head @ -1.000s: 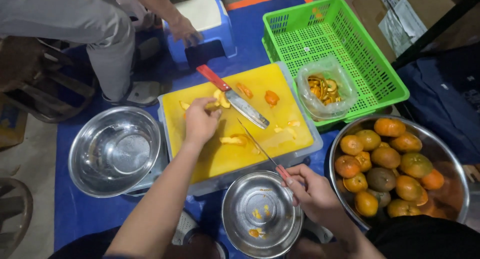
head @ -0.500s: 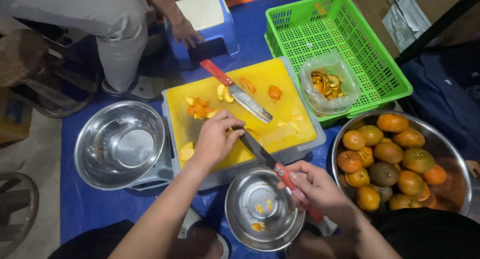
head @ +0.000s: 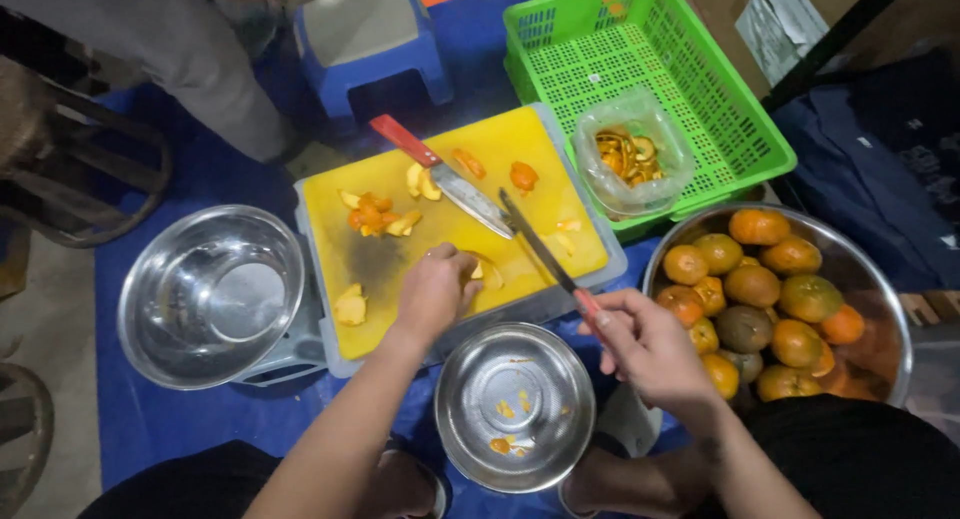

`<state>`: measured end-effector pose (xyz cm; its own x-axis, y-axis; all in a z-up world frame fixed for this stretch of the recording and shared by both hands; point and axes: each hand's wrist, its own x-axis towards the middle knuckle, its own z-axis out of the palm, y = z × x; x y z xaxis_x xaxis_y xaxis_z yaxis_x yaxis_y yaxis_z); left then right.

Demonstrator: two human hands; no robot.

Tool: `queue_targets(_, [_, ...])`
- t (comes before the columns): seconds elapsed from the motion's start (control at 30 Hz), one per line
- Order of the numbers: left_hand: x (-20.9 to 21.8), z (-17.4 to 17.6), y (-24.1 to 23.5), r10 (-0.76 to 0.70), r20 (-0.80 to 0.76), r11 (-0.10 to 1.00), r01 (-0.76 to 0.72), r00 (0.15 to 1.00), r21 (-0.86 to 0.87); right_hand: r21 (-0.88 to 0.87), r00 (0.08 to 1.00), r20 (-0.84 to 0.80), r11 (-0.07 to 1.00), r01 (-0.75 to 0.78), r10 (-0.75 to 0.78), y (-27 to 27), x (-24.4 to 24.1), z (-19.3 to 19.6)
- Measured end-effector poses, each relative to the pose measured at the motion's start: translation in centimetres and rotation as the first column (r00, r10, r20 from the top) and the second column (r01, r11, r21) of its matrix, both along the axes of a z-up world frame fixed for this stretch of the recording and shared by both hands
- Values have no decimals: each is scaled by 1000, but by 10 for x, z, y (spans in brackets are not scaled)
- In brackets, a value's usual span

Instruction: The person peels and slices small orange fruits on a yellow cutting board using a knife. The person places the peeled fruit into a metal bowl and discards the peels into a green basket. Another person is also peeling fruit nearby.

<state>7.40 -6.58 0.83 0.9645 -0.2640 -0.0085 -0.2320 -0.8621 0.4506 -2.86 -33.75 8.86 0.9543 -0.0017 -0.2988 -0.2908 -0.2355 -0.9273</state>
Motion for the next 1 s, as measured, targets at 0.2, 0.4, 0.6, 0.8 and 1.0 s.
queue_targets(0.2, [0,-42,-2,129,101,988,-120,986,-94,14,1000,-14,1000,12,-12,0,-5,6])
queue_targets(0.4, [-44,4,-9,255,192,922,-179,948,-343,-40,997,54,998,54,-52,-2,-4,21])
queue_targets(0.6, [-107,-13,-28,128,-346,948,-217,930,-231,-22,993,88,997,77,-75,-9,-1,23])
queue_targets(0.8, [-72,7,-8,270,9,944,-262,963,-203,35,992,63,994,108,-110,-13,1,18])
queue_targets(1.0, [-2,-14,27,308,113,949,-297,945,-107,-30,999,38,999,-30,31,0,-7,5])
